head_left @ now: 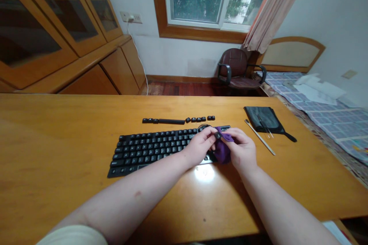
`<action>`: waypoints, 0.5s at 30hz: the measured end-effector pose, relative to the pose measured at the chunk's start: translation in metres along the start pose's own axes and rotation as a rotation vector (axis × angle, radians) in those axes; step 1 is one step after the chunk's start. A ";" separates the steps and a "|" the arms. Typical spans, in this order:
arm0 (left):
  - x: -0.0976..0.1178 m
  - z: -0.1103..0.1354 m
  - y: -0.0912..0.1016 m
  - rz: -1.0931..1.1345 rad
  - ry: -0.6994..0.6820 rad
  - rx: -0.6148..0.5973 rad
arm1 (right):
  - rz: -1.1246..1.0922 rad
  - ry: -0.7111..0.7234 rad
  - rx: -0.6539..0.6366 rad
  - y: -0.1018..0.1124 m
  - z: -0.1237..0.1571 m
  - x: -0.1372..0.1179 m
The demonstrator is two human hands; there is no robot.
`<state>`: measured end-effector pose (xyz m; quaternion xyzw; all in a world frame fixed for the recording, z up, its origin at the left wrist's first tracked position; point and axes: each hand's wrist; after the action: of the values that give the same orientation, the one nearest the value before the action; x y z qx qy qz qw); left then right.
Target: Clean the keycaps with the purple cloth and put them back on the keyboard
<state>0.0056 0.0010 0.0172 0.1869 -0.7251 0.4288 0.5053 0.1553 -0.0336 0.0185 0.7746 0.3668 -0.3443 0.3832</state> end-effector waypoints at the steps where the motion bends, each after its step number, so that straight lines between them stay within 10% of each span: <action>1: 0.000 0.000 -0.001 -0.015 -0.003 0.014 | 0.011 -0.013 0.024 0.001 0.000 -0.001; 8: 0.005 0.001 -0.005 -0.245 -0.069 0.028 | 0.060 0.060 -0.169 0.002 0.001 -0.008; 15: 0.000 -0.001 0.004 -0.093 -0.023 -0.082 | 0.142 -0.058 0.006 0.000 -0.002 -0.005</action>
<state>0.0032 0.0037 0.0153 0.2044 -0.7383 0.3726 0.5237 0.1532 -0.0339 0.0238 0.7896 0.2987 -0.3394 0.4149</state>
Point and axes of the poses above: each hand's wrist, its own z-axis away from the middle knuckle, its own y-axis out of the back of the hand, x = y × z, and after that the axes turned 15 degrees about z, right-handed
